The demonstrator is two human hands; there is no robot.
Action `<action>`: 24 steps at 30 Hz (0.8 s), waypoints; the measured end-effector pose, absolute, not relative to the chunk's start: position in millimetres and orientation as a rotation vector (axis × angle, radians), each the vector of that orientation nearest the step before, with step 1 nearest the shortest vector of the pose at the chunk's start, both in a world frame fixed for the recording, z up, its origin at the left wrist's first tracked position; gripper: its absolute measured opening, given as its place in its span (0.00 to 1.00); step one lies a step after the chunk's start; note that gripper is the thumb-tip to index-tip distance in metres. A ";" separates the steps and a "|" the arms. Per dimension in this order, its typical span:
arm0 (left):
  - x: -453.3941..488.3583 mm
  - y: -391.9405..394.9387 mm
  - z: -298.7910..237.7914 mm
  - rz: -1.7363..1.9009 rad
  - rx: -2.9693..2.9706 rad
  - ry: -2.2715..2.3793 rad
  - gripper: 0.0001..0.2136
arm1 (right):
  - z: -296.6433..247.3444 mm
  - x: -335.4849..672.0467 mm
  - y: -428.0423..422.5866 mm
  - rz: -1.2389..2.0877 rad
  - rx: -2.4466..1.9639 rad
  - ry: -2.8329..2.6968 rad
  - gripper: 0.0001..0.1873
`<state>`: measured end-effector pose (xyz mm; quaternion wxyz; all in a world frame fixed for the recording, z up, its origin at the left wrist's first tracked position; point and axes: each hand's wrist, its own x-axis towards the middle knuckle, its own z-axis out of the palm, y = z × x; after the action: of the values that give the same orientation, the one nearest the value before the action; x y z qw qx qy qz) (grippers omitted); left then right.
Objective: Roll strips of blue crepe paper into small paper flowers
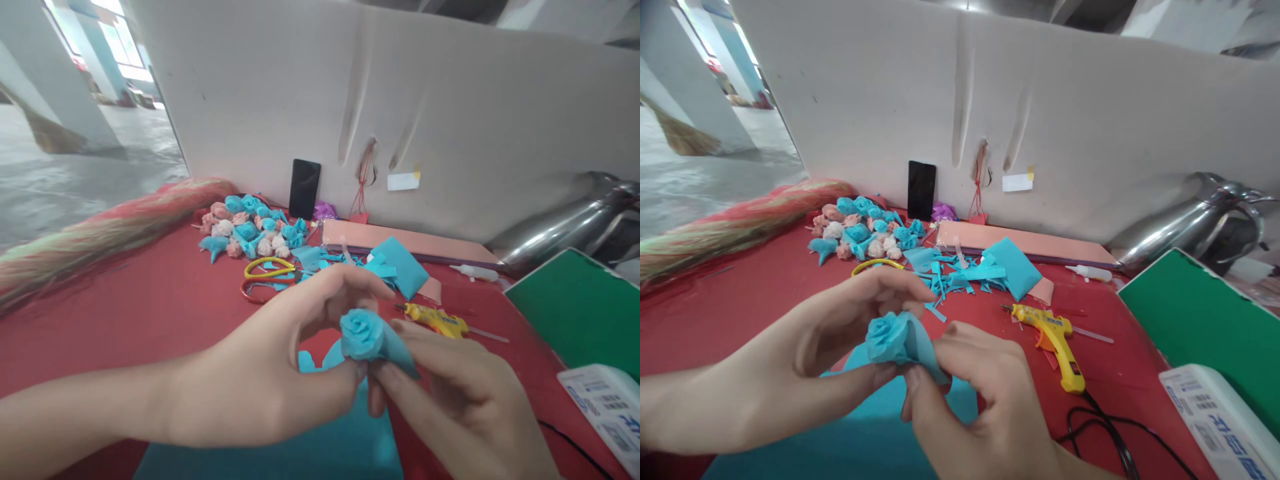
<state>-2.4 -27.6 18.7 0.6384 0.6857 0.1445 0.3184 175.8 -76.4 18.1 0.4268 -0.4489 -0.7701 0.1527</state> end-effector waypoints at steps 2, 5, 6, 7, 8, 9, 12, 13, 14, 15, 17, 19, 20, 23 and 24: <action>-2.1 -27.1 18.7 0.744 1.510 0.308 0.15 | 19.8 175.1 -75.3 0.489 -1.142 -1.896 0.14; -0.9 -28.1 21.3 0.745 1.448 0.304 0.13 | 21.1 173.5 -74.1 0.585 -1.112 -1.860 0.15; -0.5 -28.6 22.1 0.748 1.442 0.311 0.13 | 21.1 173.2 -74.1 0.599 -1.099 -1.849 0.15; 0.0 -29.2 22.5 0.755 1.441 0.319 0.13 | 21.0 173.1 -74.4 0.604 -1.101 -1.841 0.15; 0.4 -29.7 22.6 0.765 1.445 0.322 0.13 | 20.7 173.1 -74.9 0.603 -1.094 -1.839 0.14; 0.8 -30.2 22.2 0.775 1.447 0.323 0.13 | 20.2 173.2 -75.3 0.597 -1.089 -1.845 0.14; 1.4 -31.0 19.6 0.779 1.420 0.311 0.14 | 17.8 174.2 -75.7 0.514 -1.049 -1.877 0.14; 1.4 -31.2 18.7 0.771 1.411 0.313 0.15 | 16.6 174.4 -75.4 0.461 -1.024 -1.893 0.13; 1.3 -31.2 18.0 0.766 1.409 0.318 0.16 | 15.3 174.2 -74.7 0.395 -0.998 -1.904 0.14; 1.1 -31.1 17.5 0.763 1.409 0.327 0.17 | 13.9 173.7 -74.0 0.327 -0.969 -1.913 0.14; 0.9 -30.5 17.2 0.777 1.441 0.338 0.18 | 11.6 171.3 -72.3 0.188 -0.947 -1.933 0.15; 1.2 -29.4 17.1 0.811 1.487 0.349 0.18 | 10.3 167.7 -71.1 0.050 -0.981 -1.956 0.16; 1.4 -28.8 17.0 0.828 1.508 0.357 0.19 | 10.2 166.0 -70.6 -0.008 -1.007 -1.964 0.17; 2.7 -27.6 15.6 0.871 1.555 0.408 0.19 | 11.1 163.7 -69.9 -0.121 -1.010 -1.988 0.17; 3.1 -27.7 15.0 0.881 1.566 0.428 0.18 | 11.3 164.0 -69.6 -0.147 -0.990 -2.002 0.16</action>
<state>3.1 -27.7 15.0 0.6031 0.6763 0.1848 0.3805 164.0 -69.6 11.3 0.4364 -0.3981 -0.8047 -0.0590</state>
